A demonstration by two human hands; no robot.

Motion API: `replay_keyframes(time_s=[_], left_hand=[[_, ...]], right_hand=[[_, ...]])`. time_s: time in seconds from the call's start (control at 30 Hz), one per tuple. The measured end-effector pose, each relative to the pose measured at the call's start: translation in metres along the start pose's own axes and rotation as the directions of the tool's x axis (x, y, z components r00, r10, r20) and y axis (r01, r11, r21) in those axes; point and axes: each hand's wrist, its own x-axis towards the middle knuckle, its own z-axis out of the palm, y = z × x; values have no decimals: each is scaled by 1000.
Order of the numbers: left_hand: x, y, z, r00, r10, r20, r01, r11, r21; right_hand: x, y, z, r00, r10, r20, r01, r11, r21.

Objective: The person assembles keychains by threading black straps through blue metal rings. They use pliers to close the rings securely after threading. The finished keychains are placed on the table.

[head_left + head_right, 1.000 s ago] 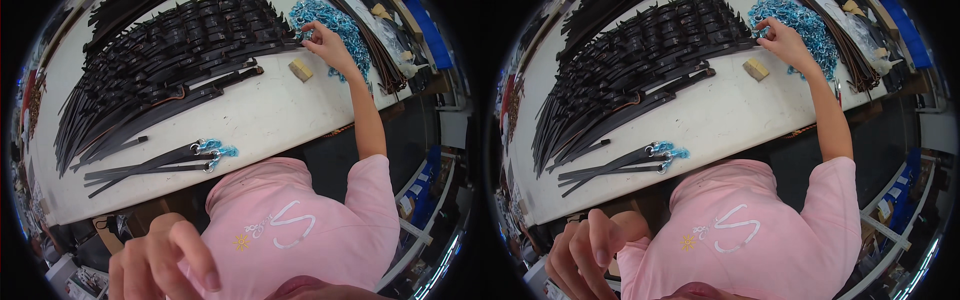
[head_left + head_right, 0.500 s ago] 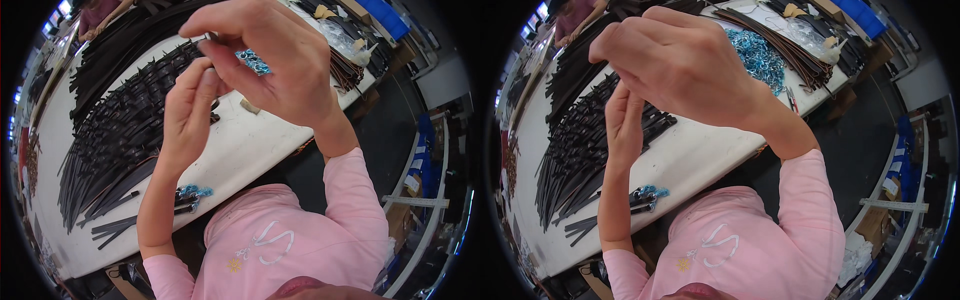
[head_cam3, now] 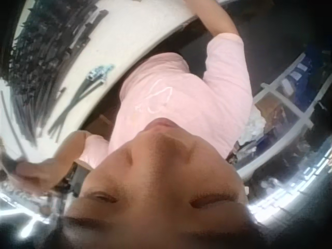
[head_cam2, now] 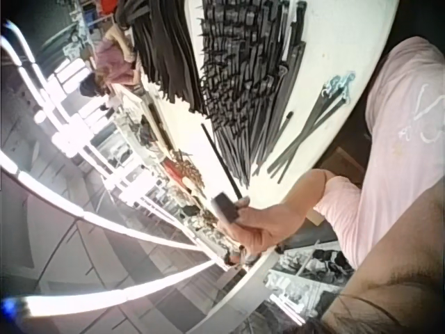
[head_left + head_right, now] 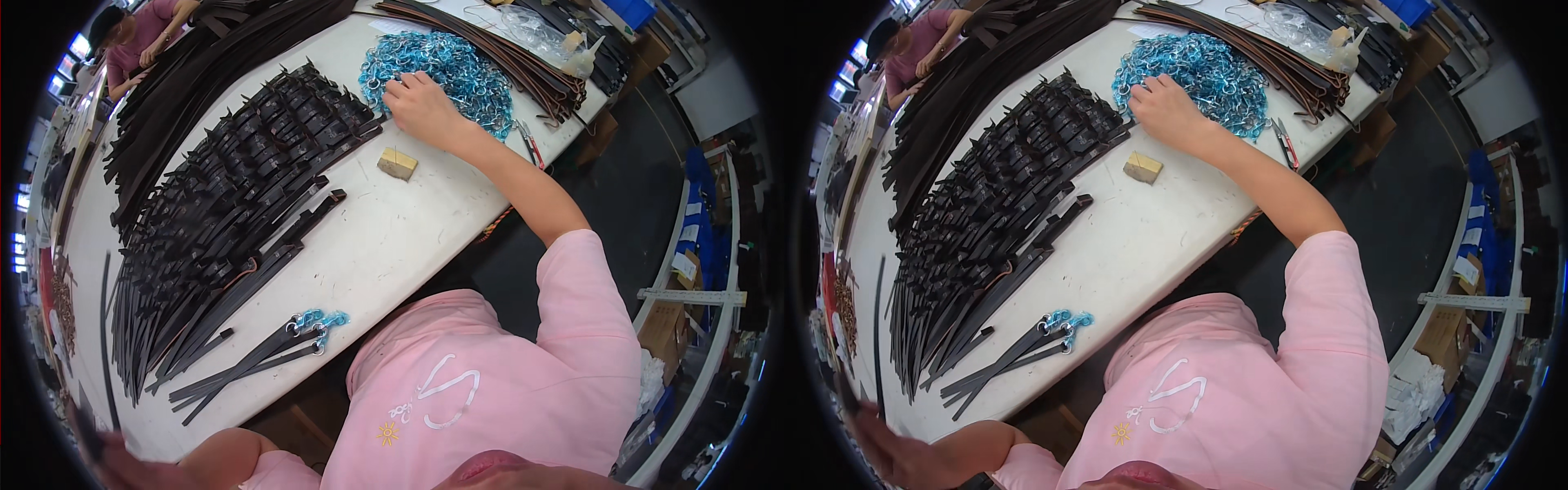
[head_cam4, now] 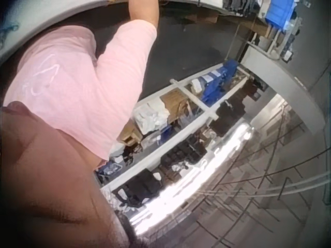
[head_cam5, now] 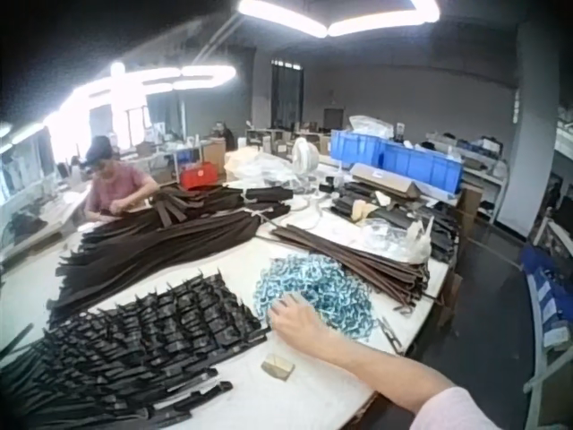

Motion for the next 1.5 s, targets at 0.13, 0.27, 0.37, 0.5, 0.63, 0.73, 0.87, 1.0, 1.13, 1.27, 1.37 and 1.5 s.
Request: replay_keyframes(time_s=[0.13, 0.27, 0.37, 0.5, 0.63, 0.73, 0.87, 1.0, 1.13, 1.27, 1.37, 1.5], left_hand=[[-48, -82, 38, 780, -56, 623, -36, 990, 134], [-108, -108, 50, 650, -257, 715, 209, 965, 157], [-93, -103, 46, 738, -110, 666, -13, 984, 177], [-37, -77, -8, 928, 80, 363, -238, 879, 413], [-17, -59, -57, 950, 255, 183, -311, 699, 644], [-40, -46, -33, 947, 106, 304, -254, 827, 502], [-91, -84, 15, 736, -66, 674, -118, 968, 223], [-142, -108, 38, 660, -183, 728, 158, 982, 103], [-139, -99, 60, 693, -234, 682, 381, 922, -70], [-133, -82, 92, 573, -264, 776, 631, 746, -212], [-129, -78, 98, 454, -306, 837, 739, 654, -162], [-133, -86, 102, 467, -364, 806, 812, 537, -228]], right_hand=[[1, 4, 6, 999, -32, -24, 32, 999, 14], [2, 2, -2, 1000, 3, -22, 0, 990, 138], [1, 16, -8, 996, 22, 89, -46, 960, 277], [8, 40, -16, 869, 246, 429, -477, 640, 602], [6, 65, -12, 833, 390, 393, -550, 667, 503], [4, 84, -19, 791, 518, 327, -612, 655, 444], [8, 94, -52, 720, 690, 64, -574, 542, 613], [9, 54, -119, 783, 607, -136, -251, 508, 824], [18, -78, -162, 976, 152, 156, -144, -85, 986], [20, -164, -127, 885, -213, 414, -441, -98, 892], [23, -177, -126, 857, -284, 430, -453, -18, 891], [27, -186, -123, 857, -261, 445, -495, -171, 852]])
